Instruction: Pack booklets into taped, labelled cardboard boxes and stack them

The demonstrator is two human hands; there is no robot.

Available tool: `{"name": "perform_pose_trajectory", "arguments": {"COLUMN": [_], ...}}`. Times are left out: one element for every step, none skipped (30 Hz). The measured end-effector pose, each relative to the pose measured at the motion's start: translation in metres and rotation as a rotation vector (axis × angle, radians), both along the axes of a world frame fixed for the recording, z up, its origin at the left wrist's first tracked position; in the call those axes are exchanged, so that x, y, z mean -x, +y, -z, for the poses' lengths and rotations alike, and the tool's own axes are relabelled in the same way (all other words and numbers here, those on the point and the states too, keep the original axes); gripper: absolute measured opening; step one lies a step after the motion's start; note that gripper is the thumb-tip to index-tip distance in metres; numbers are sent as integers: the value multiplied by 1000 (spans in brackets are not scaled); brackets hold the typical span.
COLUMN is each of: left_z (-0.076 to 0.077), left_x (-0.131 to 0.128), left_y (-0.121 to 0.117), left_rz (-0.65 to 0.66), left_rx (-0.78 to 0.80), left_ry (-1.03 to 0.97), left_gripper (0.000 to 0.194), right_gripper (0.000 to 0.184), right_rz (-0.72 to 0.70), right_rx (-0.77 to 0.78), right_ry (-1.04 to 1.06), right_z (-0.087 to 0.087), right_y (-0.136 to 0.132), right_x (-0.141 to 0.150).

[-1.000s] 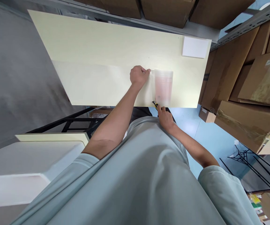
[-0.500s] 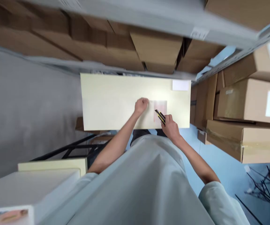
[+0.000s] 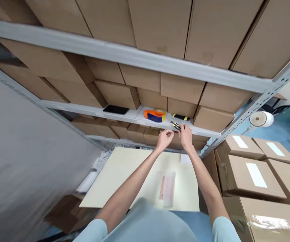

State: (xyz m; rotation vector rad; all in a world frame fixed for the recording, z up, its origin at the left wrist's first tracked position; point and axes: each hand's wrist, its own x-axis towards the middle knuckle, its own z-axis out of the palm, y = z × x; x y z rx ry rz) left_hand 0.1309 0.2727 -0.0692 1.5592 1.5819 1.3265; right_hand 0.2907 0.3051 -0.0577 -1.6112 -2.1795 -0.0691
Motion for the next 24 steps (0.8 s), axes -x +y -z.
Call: {"name": "perform_pose_trajectory", "arguments": {"left_z": [-12,-22,-29,-35,-37,-38,-37,-35,-32,-28,-24,-19,-15,-10,-4,3,11,23,37,54,75,98,122,147], "left_x": [-1,-1,-2,-2,-1,-1,0,0,1,2,2,3,3,4,5,7,10,13,18,24,30,36,41,45], "left_y": [5,8,10,11,11,9,7,5,1,-2,-6,-9,-13,-16,-19,-22,-26,-31,-38,-47,-59,-74,-91,-110], "left_rz": [1,3,6,11,18,26,33,36,36,31,26,22,19,17,16,16,14,10,4,-7,-21,-35,-46,-55], "left_rx": [-15,-23,-25,-26,-29,-31,-32,-29,-23,-15,-5,5,17,31,47,66,89,116,151,193,247,311,383,459], "left_ry": [3,7,13,21,30,40,49,56,61,65,69,72,76,78,79,78,74,67,59,50,43,38,35,33], "left_gripper": [13,14,15,15,15,15,16,17,17,18,18,19,19,19,19,19,19,19,19,20,21,22,23,24], "right_gripper": [32,32,32,32,32,32,31,31,31,31,31,31,31,32,33,35,38,40,42,43,42,41,40,39], "right_rz": [7,19,31,41,48,52,54,55,57,60,64,69,75,83,91,102,111,113,106,86,61,38,24,25], "right_rx": [25,60,95,125,147,161,170,176,185,193,200,204,205,203,201,200,188,163,127,74,32,6,7,44], "right_ry": [-37,-76,-112,-141,-162,-174,-179,-182,-187,-190,-192,-191,-188,-183,-177,-175,-165,-141,-103,-37,36,113,182,234], "right_z": [-9,-17,-23,-27,-29,-29,-28,-27,-25,-24,-23,-23,-24,-25,-26,-26,-24,-18,-9,5,24,47,73,101], "right_y": [13,25,34,42,48,53,56,59,61,63,65,67,69,70,70,69,65,59,50,38,23,5,-16,-40], "right_x": [3,6,8,10,11,12,13,13,13,12,12,12,13,13,13,13,12,10,6,1,-6,-16,-27,-39]}}
